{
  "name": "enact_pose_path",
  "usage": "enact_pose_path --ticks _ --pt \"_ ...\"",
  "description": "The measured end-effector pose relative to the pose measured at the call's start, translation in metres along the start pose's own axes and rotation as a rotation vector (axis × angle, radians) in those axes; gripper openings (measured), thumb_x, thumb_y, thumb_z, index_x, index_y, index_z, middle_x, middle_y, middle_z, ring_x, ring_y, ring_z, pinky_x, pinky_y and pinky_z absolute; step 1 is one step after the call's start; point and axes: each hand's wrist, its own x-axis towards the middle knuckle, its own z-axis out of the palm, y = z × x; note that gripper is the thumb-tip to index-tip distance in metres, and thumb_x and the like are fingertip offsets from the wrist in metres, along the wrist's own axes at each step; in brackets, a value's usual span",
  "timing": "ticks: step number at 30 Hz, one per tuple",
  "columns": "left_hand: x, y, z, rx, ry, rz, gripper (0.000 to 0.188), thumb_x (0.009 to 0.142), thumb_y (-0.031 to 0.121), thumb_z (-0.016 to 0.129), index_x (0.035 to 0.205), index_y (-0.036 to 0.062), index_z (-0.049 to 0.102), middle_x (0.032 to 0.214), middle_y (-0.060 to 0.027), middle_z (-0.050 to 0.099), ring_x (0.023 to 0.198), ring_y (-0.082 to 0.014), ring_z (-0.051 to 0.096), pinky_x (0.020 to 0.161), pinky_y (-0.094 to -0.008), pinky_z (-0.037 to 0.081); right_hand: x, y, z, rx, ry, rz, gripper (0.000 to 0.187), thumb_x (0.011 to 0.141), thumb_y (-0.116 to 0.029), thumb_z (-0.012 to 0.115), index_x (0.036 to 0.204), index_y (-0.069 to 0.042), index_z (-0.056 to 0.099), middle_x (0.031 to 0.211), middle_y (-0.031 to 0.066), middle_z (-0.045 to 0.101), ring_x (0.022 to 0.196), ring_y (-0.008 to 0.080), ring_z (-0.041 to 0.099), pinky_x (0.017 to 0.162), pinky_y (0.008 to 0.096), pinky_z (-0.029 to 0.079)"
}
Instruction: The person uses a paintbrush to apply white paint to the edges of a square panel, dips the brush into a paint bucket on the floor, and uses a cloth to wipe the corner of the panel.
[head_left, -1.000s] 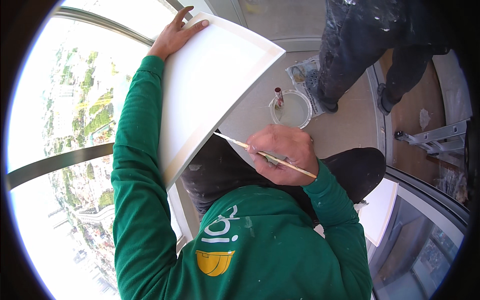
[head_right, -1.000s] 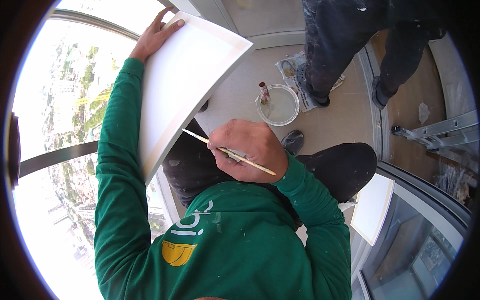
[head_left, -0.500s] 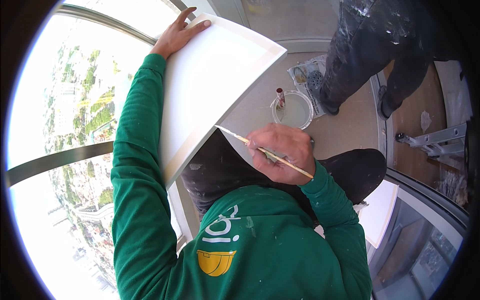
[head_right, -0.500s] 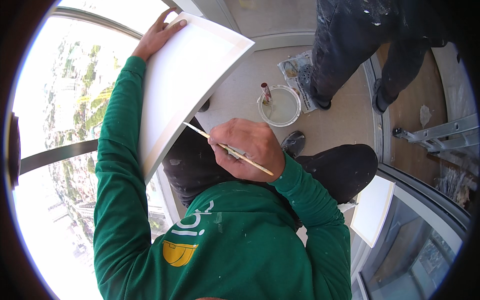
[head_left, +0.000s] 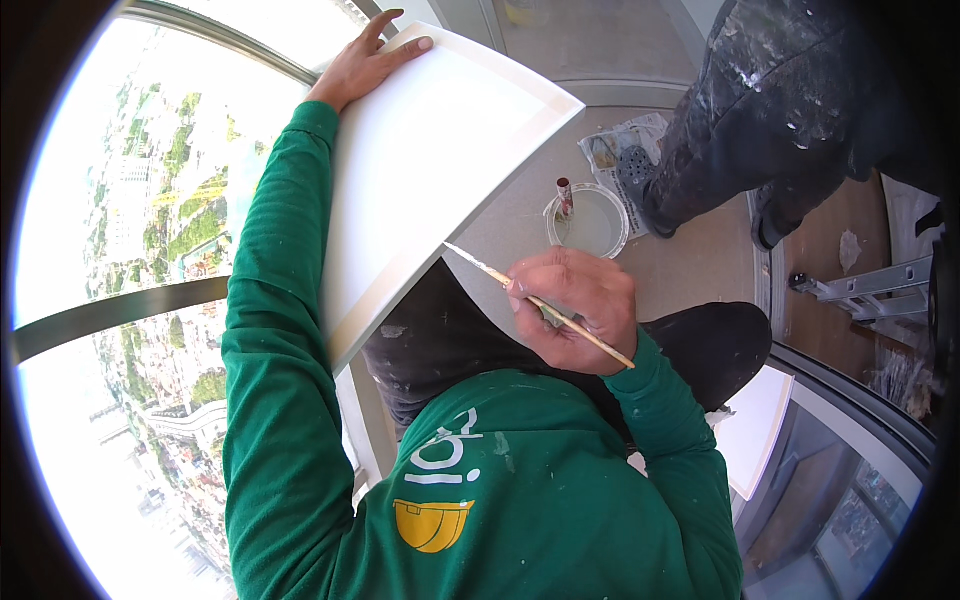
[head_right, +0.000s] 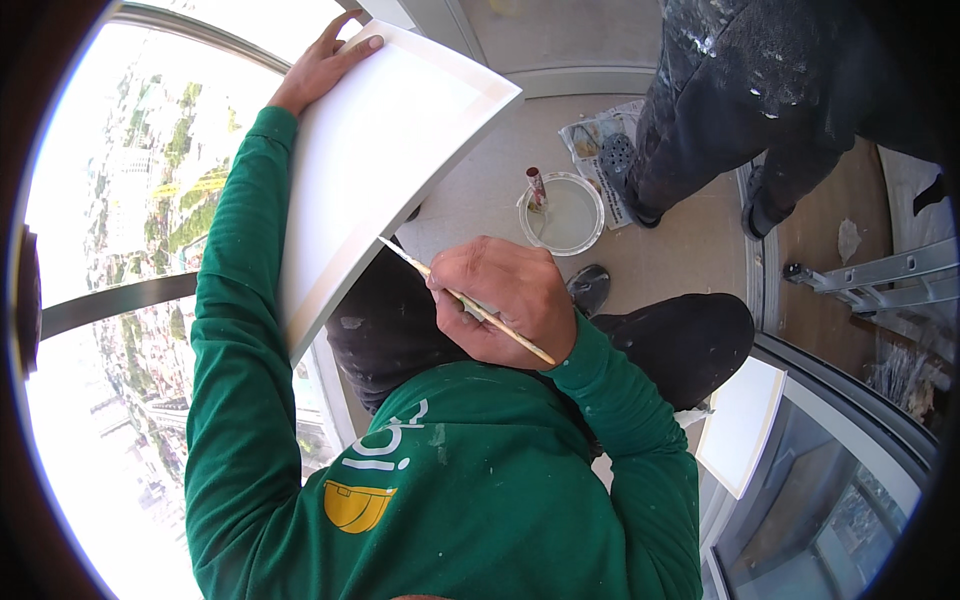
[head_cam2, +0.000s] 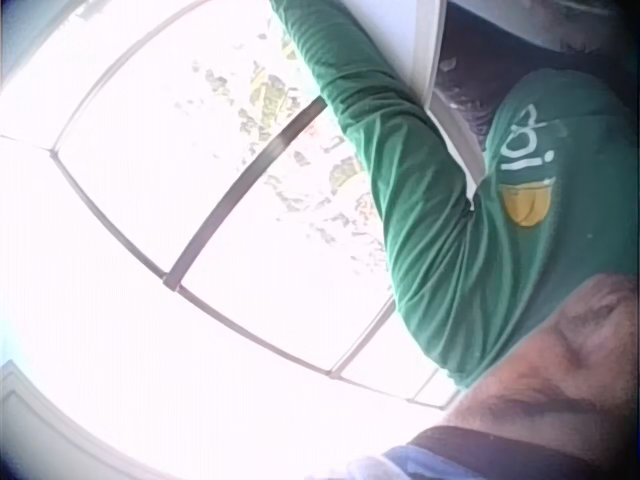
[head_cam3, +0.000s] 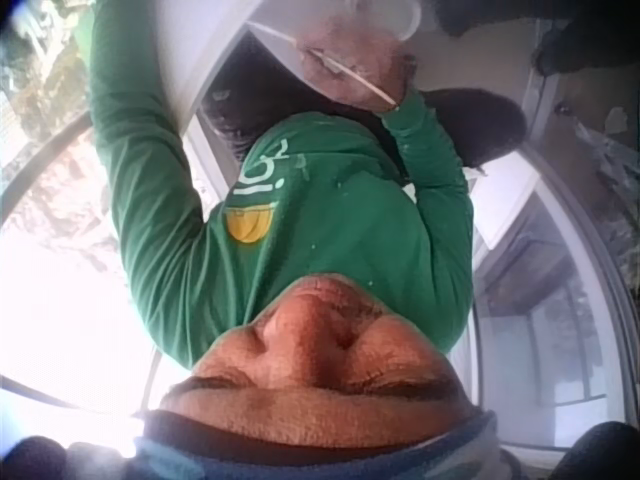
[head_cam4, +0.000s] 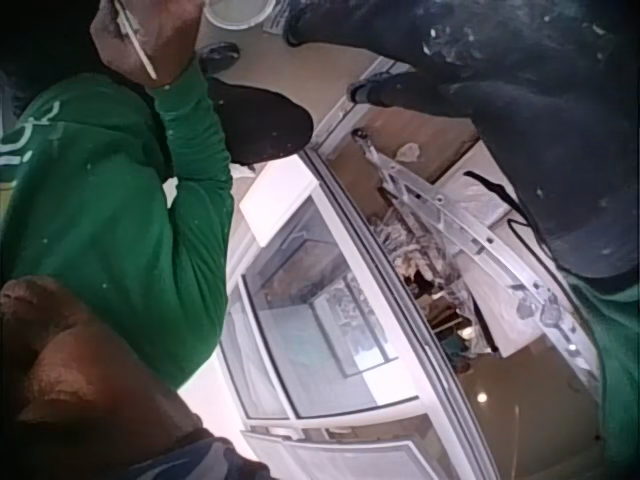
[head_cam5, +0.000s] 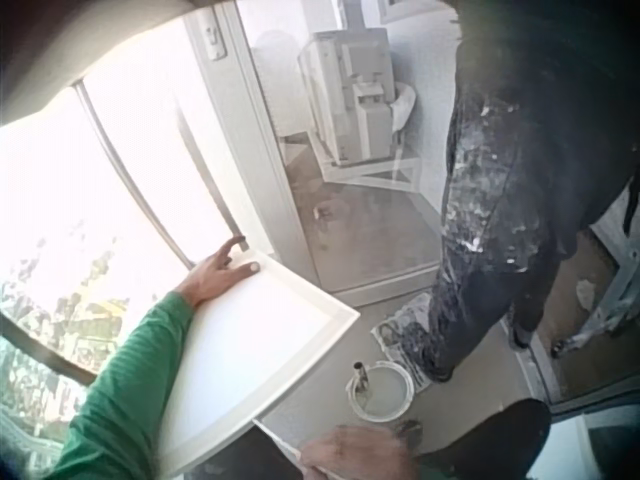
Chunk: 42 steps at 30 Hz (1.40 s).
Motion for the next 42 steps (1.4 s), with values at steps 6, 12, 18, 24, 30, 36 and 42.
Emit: enact_pose_path --ticks 6,12,18,24,30,36,42 --pt "0.003 -0.003 0.000 0.043 0.007 0.010 0.090 0.089 0.068 0.067 0.158 0.0187 0.037 0.124 -0.0273 0.068 0.097 -0.0347 0.076 0.093 -0.0455 0.061 0.002 0.000 -0.010 -0.093 0.015 0.061 0.025 0.073 0.007 0.073 0.094 -0.002 0.064 0.086 0.0128 0.070 0.073 0.0295 0.071 0.065 0.0369 0.059" --pt "0.000 0.000 0.001 0.046 0.031 0.001 0.091 0.088 0.072 0.065 0.158 0.0188 0.039 0.123 -0.0263 0.068 0.097 -0.0342 0.076 0.093 -0.0452 0.061 0.000 -0.003 -0.004 -0.048 -0.023 0.036 0.024 0.073 0.006 0.073 0.094 -0.002 0.064 0.085 0.0124 0.070 0.072 0.0290 0.071 0.064 0.0369 0.058" --pt "-0.017 0.052 -0.024 0.098 -0.074 -0.149 0.094 0.088 0.066 0.067 0.160 0.0157 0.034 0.147 -0.0324 0.052 0.140 -0.0433 0.049 0.117 -0.0483 0.039 0.003 -0.008 -0.008 -0.128 -0.047 0.078 0.025 0.071 0.008 0.073 0.093 -0.002 0.064 0.083 0.0136 0.069 0.068 0.0287 0.069 0.060 0.0357 0.057" --pt "-0.019 0.049 -0.028 0.176 -0.078 -0.159 0.099 0.087 0.074 0.062 0.161 0.0165 0.031 0.149 -0.0315 0.051 0.141 -0.0450 0.047 0.118 -0.0479 0.037 0.004 -0.023 0.009 -0.110 -0.077 0.006 0.028 0.068 0.009 0.073 0.093 -0.001 0.064 0.082 0.0124 0.068 0.065 0.0275 0.067 0.056 0.0347 0.054" --pt "-0.018 0.046 -0.032 0.183 -0.057 -0.196 0.100 0.086 0.075 0.061 0.161 0.0152 0.032 0.148 -0.0321 0.052 0.140 -0.0460 0.048 0.118 -0.0489 0.038 0.005 -0.028 0.016 -0.183 -0.099 0.003 0.031 0.067 0.010 0.073 0.093 -0.001 0.063 0.082 0.0111 0.067 0.064 0.0266 0.066 0.055 0.0343 0.053" --pt "-0.021 0.042 -0.031 0.202 -0.030 -0.184 0.099 0.087 0.076 0.061 0.160 0.0140 0.034 0.148 -0.0321 0.051 0.141 -0.0468 0.047 0.118 -0.0498 0.037 0.004 -0.030 0.014 -0.225 -0.112 0.025 0.031 0.067 0.010 0.073 0.094 -0.002 0.063 0.082 0.0112 0.067 0.065 0.0269 0.066 0.056 0.0346 0.054" --pt "-0.020 0.034 -0.031 0.186 -0.001 -0.147 0.098 0.087 0.074 0.061 0.159 0.0123 0.035 0.152 -0.0304 0.048 0.143 -0.0460 0.044 0.120 -0.0495 0.035 0.008 -0.033 0.024 -0.209 -0.149 0.021 0.029 0.067 0.009 0.073 0.092 -0.002 0.063 0.081 0.0110 0.068 0.067 0.0272 0.067 0.056 0.0354 0.055"
